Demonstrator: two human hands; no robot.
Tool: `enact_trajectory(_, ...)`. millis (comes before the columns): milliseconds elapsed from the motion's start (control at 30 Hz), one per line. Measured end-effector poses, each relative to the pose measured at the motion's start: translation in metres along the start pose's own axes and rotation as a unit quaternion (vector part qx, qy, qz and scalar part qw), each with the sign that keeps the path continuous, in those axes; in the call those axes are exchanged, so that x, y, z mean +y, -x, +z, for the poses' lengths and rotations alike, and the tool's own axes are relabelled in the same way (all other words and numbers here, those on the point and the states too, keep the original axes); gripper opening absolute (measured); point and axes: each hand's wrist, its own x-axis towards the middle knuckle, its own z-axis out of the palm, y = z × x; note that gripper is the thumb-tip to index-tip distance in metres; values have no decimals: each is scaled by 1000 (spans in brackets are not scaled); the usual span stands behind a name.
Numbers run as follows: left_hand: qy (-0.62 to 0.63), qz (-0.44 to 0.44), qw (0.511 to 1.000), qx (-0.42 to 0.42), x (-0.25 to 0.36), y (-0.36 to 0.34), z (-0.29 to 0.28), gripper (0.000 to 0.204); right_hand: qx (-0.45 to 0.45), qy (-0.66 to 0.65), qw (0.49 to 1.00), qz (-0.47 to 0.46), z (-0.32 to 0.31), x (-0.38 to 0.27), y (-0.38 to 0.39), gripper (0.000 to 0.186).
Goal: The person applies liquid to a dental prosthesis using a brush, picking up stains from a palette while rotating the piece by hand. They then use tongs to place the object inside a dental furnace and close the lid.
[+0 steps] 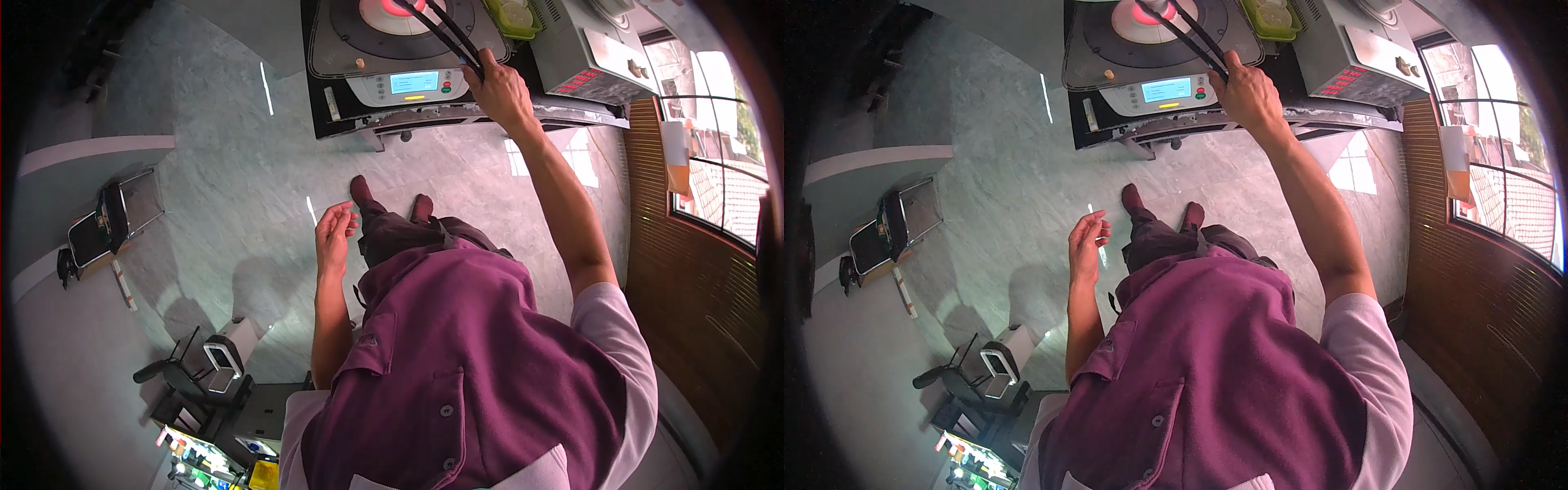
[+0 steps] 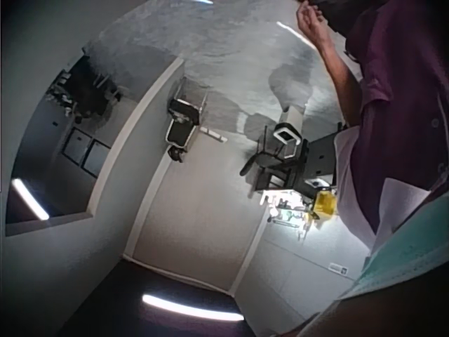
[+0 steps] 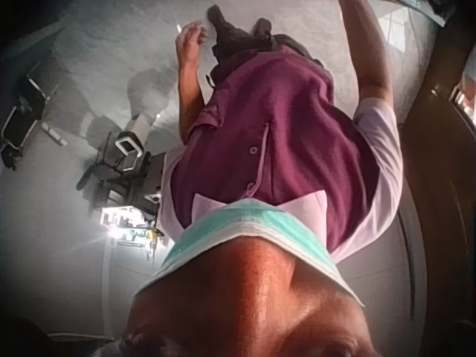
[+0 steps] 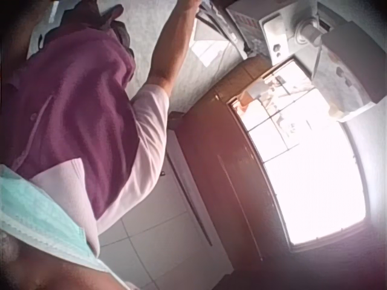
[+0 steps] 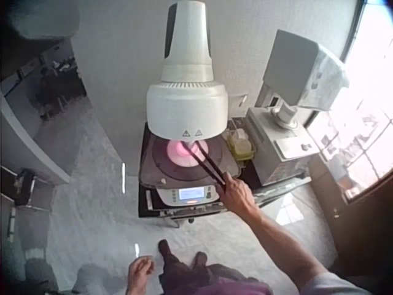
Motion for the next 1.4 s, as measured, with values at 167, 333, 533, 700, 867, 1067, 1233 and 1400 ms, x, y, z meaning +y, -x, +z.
enact_trajectory(167, 4, -1, 1000, 1, 0, 1, 0, 25, 2, -6, 1000, -3, -1, -2, 1, 36)
enact_trajectory(333, 6, -1, 1000, 0, -3, 1, -2, 25, 4, 1, 1000, -9, 2, 2, 0, 36)
enact_trajectory(533, 8, -2, 1000, 0, -1, 2, -3, 25, 36, 2, 999, -27, 5, 2, 0, 35)
enact_trajectory(700, -3, -2, 1000, 0, -3, 2, -5, 26, 31, -4, 999, -24, 4, 1, 1, 35)
enact_trajectory(867, 7, 1, 1000, 4, -4, 1, -5, 24, 28, -5, 999, -24, 1, -1, 2, 35)
enact_trajectory(1067, -8, -2, 1000, 4, -2, 0, -4, 26, 30, 8, 999, -24, 3, 3, 0, 37)
enact_trajectory(1233, -7, 1, 1000, 1, -2, 0, -5, 26, 19, -4, 1000, -21, 1, 0, 0, 37)
enact_trajectory(1400, -5, 1, 1000, 2, -1, -1, -5, 25, 27, -8, 999, -30, 0, 1, 1, 38)
